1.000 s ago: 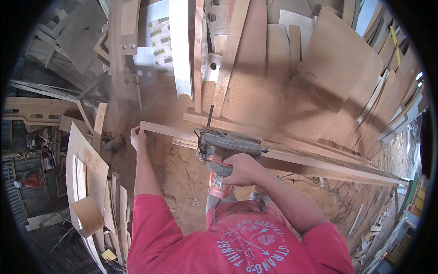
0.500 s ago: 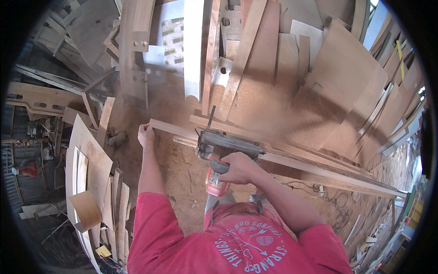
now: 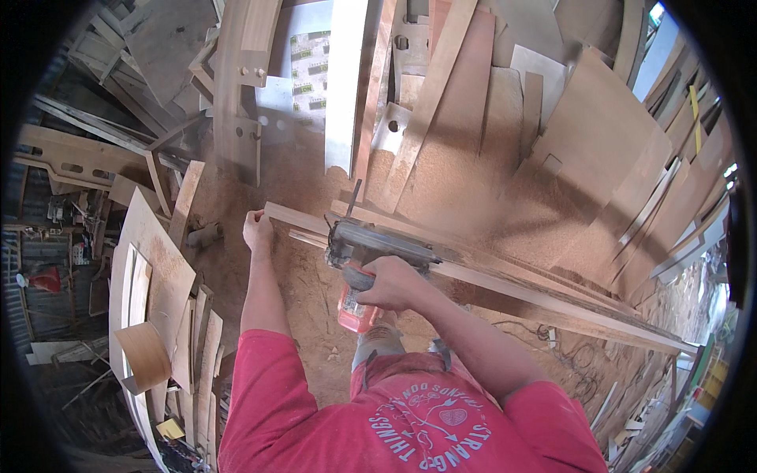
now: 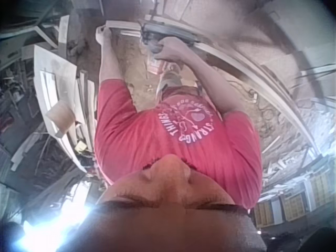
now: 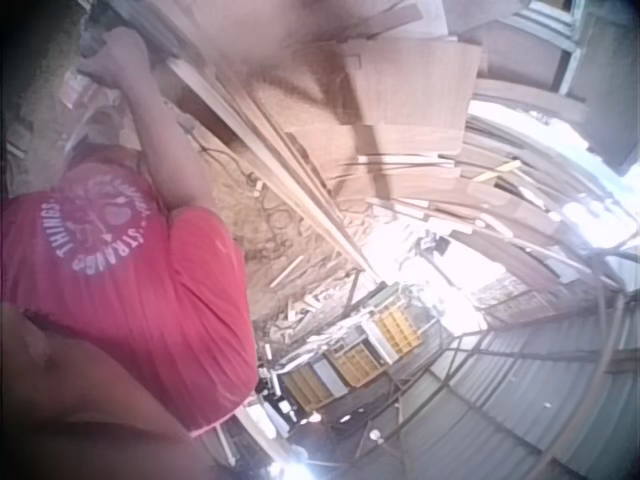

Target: The person cuts a long wood plank using a circular saw, then picks up the wood piece.

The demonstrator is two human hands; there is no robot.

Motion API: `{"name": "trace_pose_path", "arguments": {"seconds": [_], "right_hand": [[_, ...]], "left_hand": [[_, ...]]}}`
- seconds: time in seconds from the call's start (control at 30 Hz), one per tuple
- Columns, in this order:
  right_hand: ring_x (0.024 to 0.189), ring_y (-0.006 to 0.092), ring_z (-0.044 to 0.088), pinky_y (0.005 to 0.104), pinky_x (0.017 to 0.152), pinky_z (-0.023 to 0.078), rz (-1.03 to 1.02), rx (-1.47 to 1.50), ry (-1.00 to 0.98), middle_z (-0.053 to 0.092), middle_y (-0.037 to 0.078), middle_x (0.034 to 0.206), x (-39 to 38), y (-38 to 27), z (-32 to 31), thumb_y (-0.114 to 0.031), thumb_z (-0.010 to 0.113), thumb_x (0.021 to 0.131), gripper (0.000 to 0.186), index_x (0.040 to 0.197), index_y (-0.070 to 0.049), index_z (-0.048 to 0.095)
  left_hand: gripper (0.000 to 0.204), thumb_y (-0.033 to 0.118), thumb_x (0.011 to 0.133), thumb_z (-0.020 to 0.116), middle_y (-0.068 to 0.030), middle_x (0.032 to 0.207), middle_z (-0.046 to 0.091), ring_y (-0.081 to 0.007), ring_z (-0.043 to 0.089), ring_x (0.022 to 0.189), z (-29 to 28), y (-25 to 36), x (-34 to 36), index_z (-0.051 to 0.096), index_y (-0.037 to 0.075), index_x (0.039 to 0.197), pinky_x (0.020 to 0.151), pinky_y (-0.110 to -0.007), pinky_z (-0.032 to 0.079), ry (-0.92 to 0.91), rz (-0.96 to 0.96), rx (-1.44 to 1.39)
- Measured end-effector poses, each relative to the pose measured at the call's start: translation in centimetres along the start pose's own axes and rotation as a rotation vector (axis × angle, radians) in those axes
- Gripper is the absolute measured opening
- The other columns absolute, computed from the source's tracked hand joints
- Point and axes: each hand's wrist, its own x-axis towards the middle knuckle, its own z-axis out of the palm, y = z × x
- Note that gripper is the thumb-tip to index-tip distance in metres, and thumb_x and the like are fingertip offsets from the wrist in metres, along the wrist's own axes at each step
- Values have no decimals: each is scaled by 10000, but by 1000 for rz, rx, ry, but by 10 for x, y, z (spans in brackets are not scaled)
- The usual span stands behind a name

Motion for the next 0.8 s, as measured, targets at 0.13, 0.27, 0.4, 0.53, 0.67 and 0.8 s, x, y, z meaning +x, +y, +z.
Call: {"name": "trace_pose_path", "arguments": {"seconds": [0.13, 0.27, 0.4, 0.53, 0.67, 0.8], "right_hand": [[936, 459, 696, 512, 859, 556, -4, -19, 6, 729, 282, 964, 11, -2, 4, -443, 751, 723, 545, 1065, -20, 768], [951, 441, 705, 481, 869, 567, -45, 15, -62, 733, 285, 984, 11, -20, 7, -436, 771, 702, 634, 1222, -72, 769], [857, 431, 704, 471, 817, 560, 81, 84, 2, 721, 274, 910, 4, 6, -5, -380, 765, 696, 474, 998, -14, 768], [872, 375, 729, 436, 836, 561, -41, 132, 27, 748, 240, 907, 0, -12, 8, -349, 770, 718, 467, 1030, -2, 774], [949, 278, 762, 385, 871, 564, -43, 191, 32, 774, 204, 939, 8, -8, 11, -269, 770, 787, 442, 1079, 62, 766], [767, 269, 799, 386, 666, 592, 7, 268, 24, 778, 202, 845, 2, -17, 1, -338, 767, 820, 420, 955, 60, 761]], "left_hand": [[226, 248, 904, 693, -129, 1027, 783, -303, 737, 992, 1, -7, 3, 777, 106, 1059, 888, -435, 553, -38, -22, -41], [308, 122, 886, 662, -164, 1151, 773, -308, 736, 1042, -44, -42, 1, 732, 45, 1176, 921, -442, 557, -17, 173, -58], [251, 100, 897, 723, -82, 1004, 718, -181, 673, 942, -128, 129, -130, 704, 5, 1128, 882, -325, 535, -581, 308, -361], [342, 246, 980, 776, -123, 1178, 741, -326, 704, 999, -249, 262, -299, 716, 1, 1211, 948, -477, 505, -1728, 1056, -1009], [202, 252, 998, 754, -45, 1041, 744, -260, 688, 951, -253, 288, -359, 728, 64, 1065, 933, -466, 485, -1509, 1180, -1092], [100, 211, 982, 771, -19, 919, 727, -184, 632, 755, -240, 289, -364, 762, 111, 985, 798, -362, 455, -1008, 754, -1392]]}}
